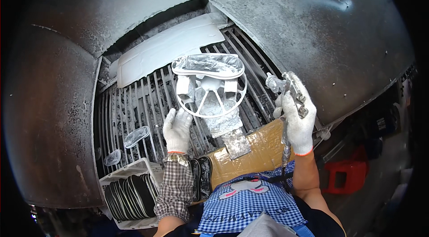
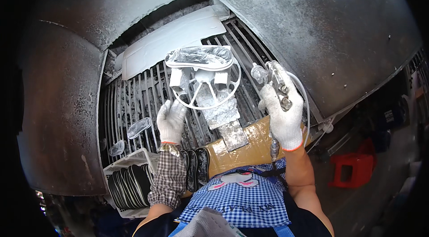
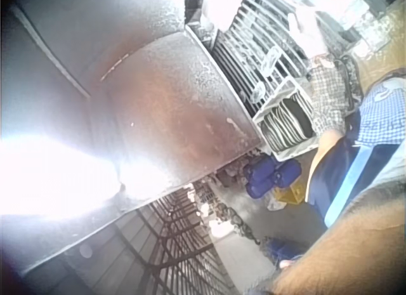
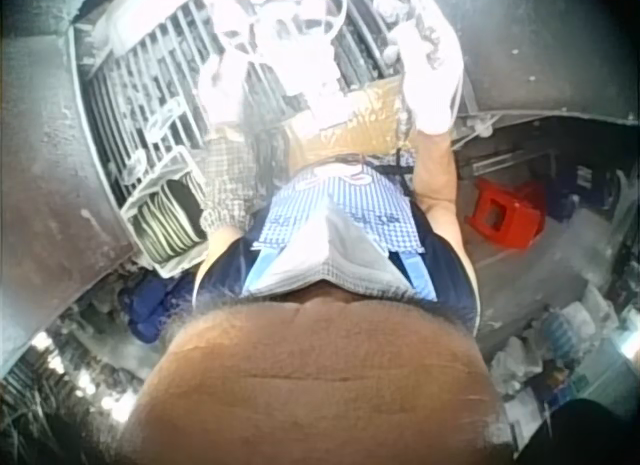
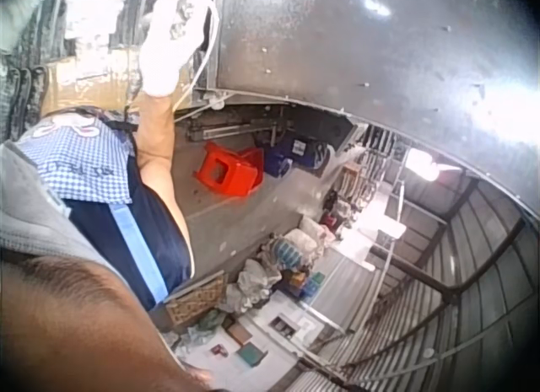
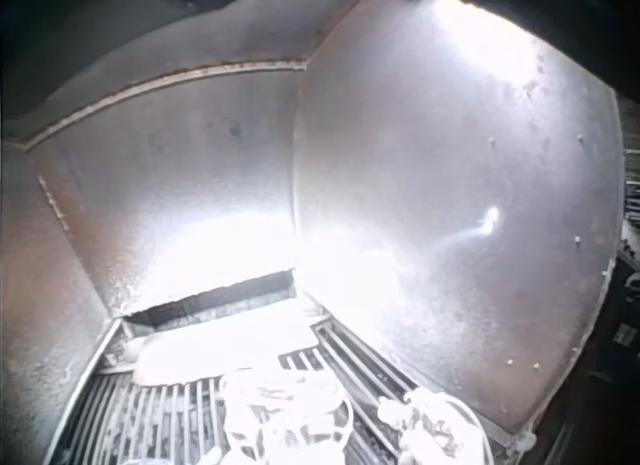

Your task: The person uses a spray gun to apply a white coating to black plates. They pick up a plate from a white basket, place it on a rotating stand, and spray it while rotating the stand. After coating, the plate is placed back into the basket. The process is repeated for multiple plates.

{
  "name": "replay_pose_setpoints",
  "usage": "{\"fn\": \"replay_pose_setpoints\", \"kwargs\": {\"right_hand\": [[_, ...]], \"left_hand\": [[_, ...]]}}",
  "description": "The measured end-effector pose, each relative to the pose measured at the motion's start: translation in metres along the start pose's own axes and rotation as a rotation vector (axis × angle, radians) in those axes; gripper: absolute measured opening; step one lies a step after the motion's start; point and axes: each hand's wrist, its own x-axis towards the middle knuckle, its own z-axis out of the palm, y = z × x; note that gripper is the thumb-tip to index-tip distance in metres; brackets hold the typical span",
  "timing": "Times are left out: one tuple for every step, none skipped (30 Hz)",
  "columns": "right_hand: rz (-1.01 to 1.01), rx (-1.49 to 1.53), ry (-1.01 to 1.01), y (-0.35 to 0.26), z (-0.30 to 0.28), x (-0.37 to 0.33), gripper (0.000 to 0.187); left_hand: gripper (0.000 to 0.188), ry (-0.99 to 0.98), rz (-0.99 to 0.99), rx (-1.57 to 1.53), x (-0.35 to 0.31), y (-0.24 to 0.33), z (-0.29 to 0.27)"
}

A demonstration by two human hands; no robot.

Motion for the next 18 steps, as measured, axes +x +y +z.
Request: {"fn": "replay_pose_setpoints", "kwargs": {"right_hand": [[0.007, 0.014, -0.025, -0.003, 0.000, -0.003, 0.053], [0.014, 0.028, -0.050, -0.005, 0.000, -0.006, 0.053], [0.023, -0.013, -0.125, -0.007, -0.002, -0.008, 0.053], [0.035, 0.024, -0.145, -0.009, 0.001, -0.011, 0.053], [0.030, 0.020, -0.146, -0.007, 0.001, -0.013, 0.052], [0.026, 0.013, -0.143, -0.007, 0.000, -0.015, 0.052], [0.034, 0.009, -0.112, -0.008, 0.001, -0.014, 0.052], [0.042, 0.005, -0.083, -0.009, 0.002, -0.013, 0.052], [0.047, 0.000, -0.047, -0.009, 0.002, -0.012, 0.052], [0.044, -0.008, -0.062, -0.009, 0.000, -0.012, 0.052], [0.040, -0.016, -0.077, -0.010, -0.003, -0.013, 0.052], [0.038, -0.023, -0.092, -0.011, -0.006, -0.014, 0.052], [-0.007, 0.007, -0.141, -0.007, -0.009, -0.014, 0.052], [-0.008, 0.001, -0.140, -0.007, -0.010, -0.014, 0.053], [-0.008, -0.002, -0.139, -0.008, -0.009, -0.015, 0.053], [-0.008, -0.005, -0.137, -0.008, -0.008, -0.015, 0.053], [0.029, 0.031, -0.088, -0.009, -0.004, -0.016, 0.053], [0.036, 0.041, -0.086, -0.011, -0.005, -0.015, 0.053]], "left_hand": [[0.025, 0.024, -0.017, 0.001, -0.010, -0.004, 0.012], [0.021, 0.068, -0.040, 0.071, -0.019, -0.010, 0.025], [0.019, 0.022, -0.058, 0.066, -0.022, -0.020, 0.025], [0.018, -0.026, -0.080, 0.066, -0.027, -0.030, 0.032], [0.018, 0.029, -0.128, 0.049, -0.036, -0.038, 0.039], [0.025, -0.030, -0.170, 0.052, -0.040, -0.046, 0.039], [0.031, -0.066, -0.207, 0.022, -0.039, -0.053, 0.029], [0.037, -0.102, -0.243, -0.008, -0.038, -0.061, 0.021], [0.045, -0.052, -0.271, -0.043, -0.041, -0.066, 0.026], [0.046, -0.057, -0.274, -0.048, -0.042, -0.065, 0.029], [0.046, -0.061, -0.276, -0.054, -0.043, -0.064, 0.031], [0.047, -0.065, -0.279, -0.058, -0.043, -0.063, 0.032], [0.044, -0.068, -0.275, -0.072, -0.041, -0.060, 0.030], [0.043, -0.061, -0.270, -0.068, -0.041, -0.058, 0.029], [0.042, -0.054, -0.263, -0.061, -0.042, -0.054, 0.030], [0.042, -0.047, -0.257, -0.054, -0.042, -0.050, 0.030], [0.041, -0.038, -0.228, -0.024, -0.040, -0.048, 0.026], [0.042, -0.039, -0.215, -0.009, -0.040, -0.045, 0.026]]}}
